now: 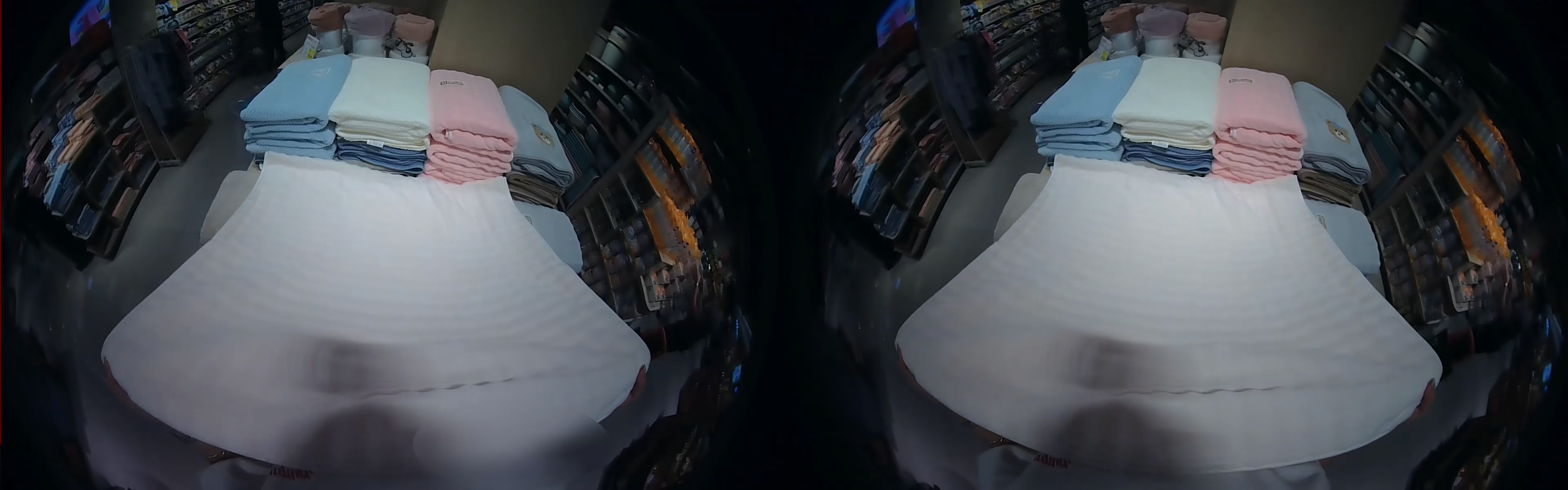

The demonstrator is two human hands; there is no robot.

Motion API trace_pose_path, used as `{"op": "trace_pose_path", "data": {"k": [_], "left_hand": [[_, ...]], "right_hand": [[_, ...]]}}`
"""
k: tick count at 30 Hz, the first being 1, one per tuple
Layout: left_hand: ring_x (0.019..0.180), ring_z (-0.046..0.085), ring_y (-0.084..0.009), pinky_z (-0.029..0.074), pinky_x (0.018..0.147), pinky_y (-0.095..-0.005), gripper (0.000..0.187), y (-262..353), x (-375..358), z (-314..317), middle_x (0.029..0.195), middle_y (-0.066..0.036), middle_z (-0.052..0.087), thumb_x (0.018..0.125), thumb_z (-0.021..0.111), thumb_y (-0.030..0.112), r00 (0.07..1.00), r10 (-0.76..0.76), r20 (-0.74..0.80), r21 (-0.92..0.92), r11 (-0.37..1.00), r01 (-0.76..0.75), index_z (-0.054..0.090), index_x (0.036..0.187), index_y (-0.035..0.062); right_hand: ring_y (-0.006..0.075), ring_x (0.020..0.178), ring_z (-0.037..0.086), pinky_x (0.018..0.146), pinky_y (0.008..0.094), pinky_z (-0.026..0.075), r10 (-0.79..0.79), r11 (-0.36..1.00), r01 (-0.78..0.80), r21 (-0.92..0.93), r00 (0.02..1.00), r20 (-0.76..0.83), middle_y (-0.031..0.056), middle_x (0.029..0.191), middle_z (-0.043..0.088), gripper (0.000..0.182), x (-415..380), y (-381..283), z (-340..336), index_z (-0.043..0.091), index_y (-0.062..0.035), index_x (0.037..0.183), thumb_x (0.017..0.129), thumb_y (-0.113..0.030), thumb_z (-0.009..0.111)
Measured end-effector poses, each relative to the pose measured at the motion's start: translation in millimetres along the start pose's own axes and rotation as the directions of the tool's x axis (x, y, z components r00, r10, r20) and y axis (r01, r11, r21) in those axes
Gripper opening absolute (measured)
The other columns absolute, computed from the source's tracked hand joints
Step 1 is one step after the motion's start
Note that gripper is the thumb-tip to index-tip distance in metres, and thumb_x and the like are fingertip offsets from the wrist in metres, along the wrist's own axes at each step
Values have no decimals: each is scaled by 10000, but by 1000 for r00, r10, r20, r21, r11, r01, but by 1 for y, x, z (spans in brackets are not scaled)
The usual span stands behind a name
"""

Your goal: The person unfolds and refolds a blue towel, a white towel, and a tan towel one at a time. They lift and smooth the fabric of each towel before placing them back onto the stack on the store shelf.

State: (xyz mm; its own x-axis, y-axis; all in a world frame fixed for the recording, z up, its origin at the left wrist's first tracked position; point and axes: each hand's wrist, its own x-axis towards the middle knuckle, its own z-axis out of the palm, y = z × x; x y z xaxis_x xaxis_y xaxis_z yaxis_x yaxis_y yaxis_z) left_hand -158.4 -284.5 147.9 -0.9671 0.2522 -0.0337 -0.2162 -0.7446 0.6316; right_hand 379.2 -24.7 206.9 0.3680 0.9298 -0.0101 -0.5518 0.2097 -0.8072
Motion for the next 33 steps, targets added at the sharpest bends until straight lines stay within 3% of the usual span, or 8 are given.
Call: {"op": "trace_pose_path", "data": {"k": [8,18,21,24,25,28,31,33], "left_hand": [[912,591,-229,487,800,-370,352,-21,2,-18,979,-115,593,914,431,341,927,288,-241,196,950,-244,543,1045,35],[900,592,-231,491,788,-376,355,-46,7,19,971,-115,591,914,432,350,835,448,-320,295,885,-362,542,1045,38],[862,598,-223,506,749,-376,336,-66,18,56,948,-107,585,916,450,343,949,260,-177,128,963,-239,536,1045,45],[841,603,-194,519,724,-328,238,-101,63,86,925,-95,583,931,473,238,950,299,-90,207,939,-276,532,1016,24],[849,602,-196,521,733,-328,217,-116,82,97,930,-100,582,936,470,206,968,248,-36,191,952,-237,529,1007,10],[899,602,-239,535,785,-348,198,-181,156,127,979,-149,572,945,465,147,997,-7,83,145,989,-5,521,954,-44],[974,582,-244,513,858,-357,288,-262,220,133,1070,-167,552,945,469,160,967,-254,36,293,927,233,404,1140,-42],[985,573,-230,501,871,-345,404,-307,236,121,1122,-163,532,938,487,162,973,-230,4,364,907,212,302,1253,-11]], "right_hand": [[265,922,593,818,381,480,-68,997,70,44,997,-45,136,995,601,360,13,13,-24,563,-10,1039,822,-295,525],[259,921,593,813,384,485,19,990,-27,141,998,52,122,992,603,341,88,64,-2,563,-18,1029,824,-288,533],[257,921,593,811,385,486,112,975,-133,180,986,126,118,991,604,335,133,86,20,563,-20,1026,825,-286,535],[243,907,597,799,386,500,199,964,-197,179,980,7,88,951,610,242,177,117,67,568,-43,983,830,-230,557],[243,889,615,832,373,506,254,926,-289,244,953,165,105,951,625,192,207,133,65,573,-11,992,840,-128,567],[226,884,588,846,365,494,509,738,-535,411,841,182,118,909,581,162,281,197,93,516,9,964,829,-12,601],[291,1026,539,943,388,469,584,690,-526,497,810,47,198,1059,517,229,344,298,97,452,86,1049,858,11,551],[308,1081,493,961,406,458,560,695,-585,417,805,196,225,1136,448,365,343,316,102,373,76,1175,852,36,537]]}}
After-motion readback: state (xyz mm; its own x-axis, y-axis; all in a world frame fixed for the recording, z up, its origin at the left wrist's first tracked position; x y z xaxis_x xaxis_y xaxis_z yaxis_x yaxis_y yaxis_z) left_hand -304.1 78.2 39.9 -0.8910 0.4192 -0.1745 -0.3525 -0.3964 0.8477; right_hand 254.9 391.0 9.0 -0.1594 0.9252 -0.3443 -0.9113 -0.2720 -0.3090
